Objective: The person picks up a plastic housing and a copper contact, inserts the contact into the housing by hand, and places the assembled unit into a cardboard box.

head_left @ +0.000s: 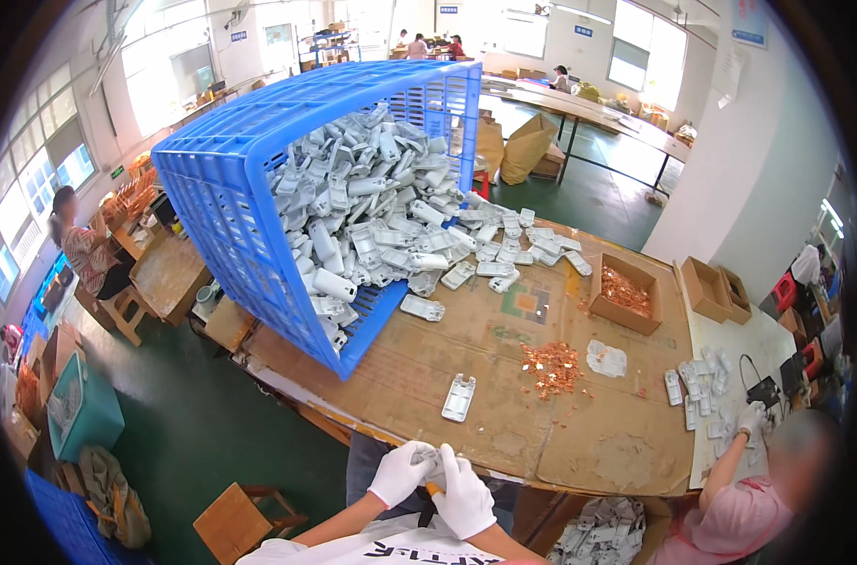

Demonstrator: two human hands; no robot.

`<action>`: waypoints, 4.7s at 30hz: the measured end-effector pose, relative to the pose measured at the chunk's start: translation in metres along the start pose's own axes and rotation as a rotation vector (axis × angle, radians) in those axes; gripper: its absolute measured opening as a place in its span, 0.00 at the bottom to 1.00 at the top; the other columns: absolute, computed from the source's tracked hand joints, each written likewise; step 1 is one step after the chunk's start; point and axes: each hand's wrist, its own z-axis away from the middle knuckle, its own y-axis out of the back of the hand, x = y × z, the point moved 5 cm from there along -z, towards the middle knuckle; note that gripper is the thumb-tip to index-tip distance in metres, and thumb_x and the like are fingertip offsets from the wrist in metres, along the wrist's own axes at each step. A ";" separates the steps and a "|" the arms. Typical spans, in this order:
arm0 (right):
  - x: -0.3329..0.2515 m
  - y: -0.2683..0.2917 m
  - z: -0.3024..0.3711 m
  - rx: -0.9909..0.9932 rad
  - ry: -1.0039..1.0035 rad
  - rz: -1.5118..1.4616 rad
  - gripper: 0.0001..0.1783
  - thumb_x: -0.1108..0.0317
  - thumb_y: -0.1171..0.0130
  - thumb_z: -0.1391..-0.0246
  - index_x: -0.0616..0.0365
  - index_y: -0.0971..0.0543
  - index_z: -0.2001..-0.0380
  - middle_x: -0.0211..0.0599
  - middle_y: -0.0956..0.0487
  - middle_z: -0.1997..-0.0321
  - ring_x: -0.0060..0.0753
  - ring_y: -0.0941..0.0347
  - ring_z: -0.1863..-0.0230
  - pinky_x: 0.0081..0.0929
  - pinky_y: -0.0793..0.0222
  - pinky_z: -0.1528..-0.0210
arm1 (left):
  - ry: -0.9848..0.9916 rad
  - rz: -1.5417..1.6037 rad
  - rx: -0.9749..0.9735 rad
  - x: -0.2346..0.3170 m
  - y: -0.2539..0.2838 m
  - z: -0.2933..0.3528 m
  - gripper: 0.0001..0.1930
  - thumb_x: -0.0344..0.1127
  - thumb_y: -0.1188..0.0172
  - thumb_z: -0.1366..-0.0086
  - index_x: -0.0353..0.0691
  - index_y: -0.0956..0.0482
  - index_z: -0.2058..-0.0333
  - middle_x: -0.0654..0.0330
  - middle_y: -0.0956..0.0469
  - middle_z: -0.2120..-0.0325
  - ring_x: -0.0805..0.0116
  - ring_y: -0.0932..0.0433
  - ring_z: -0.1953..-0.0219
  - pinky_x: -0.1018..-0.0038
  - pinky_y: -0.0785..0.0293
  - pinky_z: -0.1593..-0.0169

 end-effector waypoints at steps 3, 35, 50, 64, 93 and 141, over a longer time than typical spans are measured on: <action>0.008 0.008 0.008 0.321 0.216 0.192 0.23 0.68 0.38 0.54 0.46 0.25 0.50 0.35 0.27 0.56 0.36 0.24 0.72 0.32 0.26 0.73 | -0.038 0.058 -0.099 -0.005 -0.011 -0.002 0.15 0.34 0.41 0.37 0.31 0.22 0.54 0.56 0.18 0.61 0.71 0.19 0.58 0.75 0.24 0.53; 0.040 0.055 -0.018 0.413 0.244 0.179 0.25 0.73 0.37 0.59 0.44 0.20 0.53 0.41 0.32 0.39 0.28 0.21 0.74 0.22 0.22 0.73 | -0.282 -0.152 -0.155 0.109 -0.037 -0.016 0.24 0.27 0.39 0.44 0.32 0.28 0.47 0.49 0.19 0.58 0.67 0.19 0.56 0.74 0.25 0.51; 0.070 0.055 -0.004 0.458 0.202 0.171 0.24 0.70 0.37 0.58 0.45 0.20 0.53 0.44 0.28 0.43 0.28 0.24 0.80 0.20 0.26 0.78 | -0.207 -0.133 -0.286 0.090 -0.067 -0.035 0.22 0.29 0.40 0.43 0.31 0.27 0.48 0.48 0.19 0.60 0.62 0.18 0.56 0.72 0.25 0.53; 0.072 0.054 -0.004 0.340 0.093 0.082 0.25 0.73 0.39 0.54 0.46 0.25 0.49 0.44 0.31 0.45 0.37 0.22 0.75 0.27 0.24 0.75 | -0.183 -0.118 -0.393 0.100 -0.074 -0.040 0.22 0.26 0.41 0.42 0.31 0.28 0.48 0.50 0.19 0.60 0.67 0.19 0.57 0.73 0.24 0.52; 0.246 0.137 -0.135 0.566 0.146 0.452 0.09 0.77 0.44 0.58 0.53 0.23 0.71 0.40 0.23 0.62 0.45 0.25 0.61 0.38 0.26 0.59 | -0.575 -1.322 0.526 0.075 0.005 -0.182 0.07 0.39 0.43 0.41 0.42 0.23 0.68 0.53 0.26 0.71 0.55 0.24 0.67 0.58 0.28 0.66; 0.041 0.040 -0.069 0.494 0.228 -0.227 0.09 0.77 0.37 0.58 0.55 0.19 0.70 0.39 0.24 0.67 0.44 0.25 0.64 0.35 0.28 0.61 | -0.466 -0.181 0.145 0.054 -0.028 -0.046 0.29 0.29 0.38 0.47 0.38 0.32 0.44 0.48 0.25 0.53 0.53 0.24 0.50 0.66 0.29 0.47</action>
